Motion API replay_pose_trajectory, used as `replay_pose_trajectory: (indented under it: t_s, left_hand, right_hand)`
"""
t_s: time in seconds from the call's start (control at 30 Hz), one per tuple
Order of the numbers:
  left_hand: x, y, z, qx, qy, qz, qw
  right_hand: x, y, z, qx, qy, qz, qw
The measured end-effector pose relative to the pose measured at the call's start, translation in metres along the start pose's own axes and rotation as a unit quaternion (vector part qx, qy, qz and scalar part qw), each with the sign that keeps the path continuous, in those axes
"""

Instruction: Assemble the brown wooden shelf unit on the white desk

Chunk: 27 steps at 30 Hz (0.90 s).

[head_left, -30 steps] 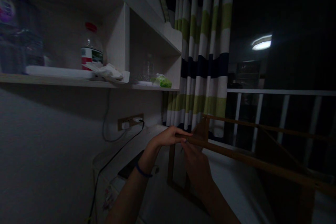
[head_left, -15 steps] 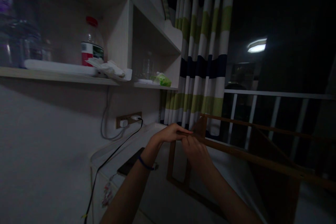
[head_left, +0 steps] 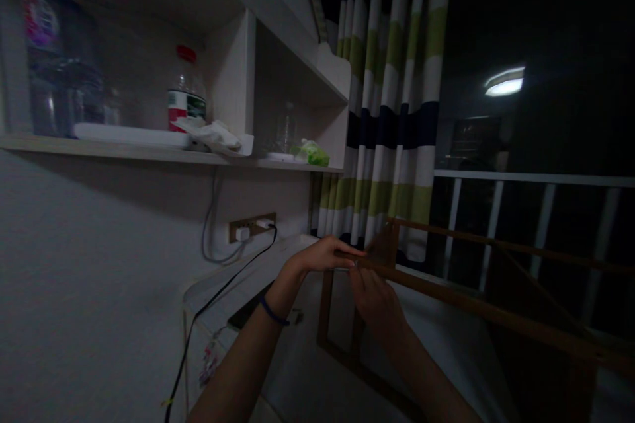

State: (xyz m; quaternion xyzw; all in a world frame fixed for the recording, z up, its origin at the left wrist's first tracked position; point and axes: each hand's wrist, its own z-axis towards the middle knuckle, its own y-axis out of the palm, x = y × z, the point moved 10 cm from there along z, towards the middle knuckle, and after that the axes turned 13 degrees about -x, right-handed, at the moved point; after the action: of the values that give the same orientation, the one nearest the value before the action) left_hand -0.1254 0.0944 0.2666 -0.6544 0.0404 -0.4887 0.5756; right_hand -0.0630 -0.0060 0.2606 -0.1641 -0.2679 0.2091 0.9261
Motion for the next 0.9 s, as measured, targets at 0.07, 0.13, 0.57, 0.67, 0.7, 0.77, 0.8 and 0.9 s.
replay_pose_trajectory:
  t_s: [0.07,0.13,0.57,0.67,0.7,0.77,0.8,0.9]
  left_hand:
    - [0.000,-0.001,0.000,0.003,-0.006,0.000,1.000]
    - [0.000,-0.001,0.000,0.006,-0.012,0.003,1.000]
    - [0.003,-0.003,-0.003,0.035,-0.016,0.029,0.999]
    - [0.002,-0.004,-0.001,0.041,-0.018,0.043,0.998]
    - [0.003,-0.004,0.000,0.043,-0.016,0.045,0.998]
    - [0.004,-0.003,0.002,0.043,-0.008,0.043,0.998]
    - [0.004,-0.003,0.002,0.043,-0.005,0.040,0.998]
    - [0.004,-0.002,0.004,0.043,0.004,0.029,0.999]
  right_hand:
    - [0.002,0.001,-0.001,0.011,0.009,0.018,1.000]
    - [0.005,0.005,-0.001,0.018,0.022,0.045,0.999]
    - [-0.010,0.009,-0.049,0.086,0.000,0.334,0.939]
    - [-0.012,0.023,-0.070,0.049,0.014,0.351,0.935]
    - [-0.014,0.031,-0.077,0.026,0.023,0.353,0.935]
    - [-0.019,0.045,-0.092,-0.005,0.039,0.338,0.941]
    - [-0.022,0.050,-0.099,-0.011,0.043,0.320,0.946]
    - [-0.037,0.052,-0.115,-0.005,0.021,0.270,0.963]
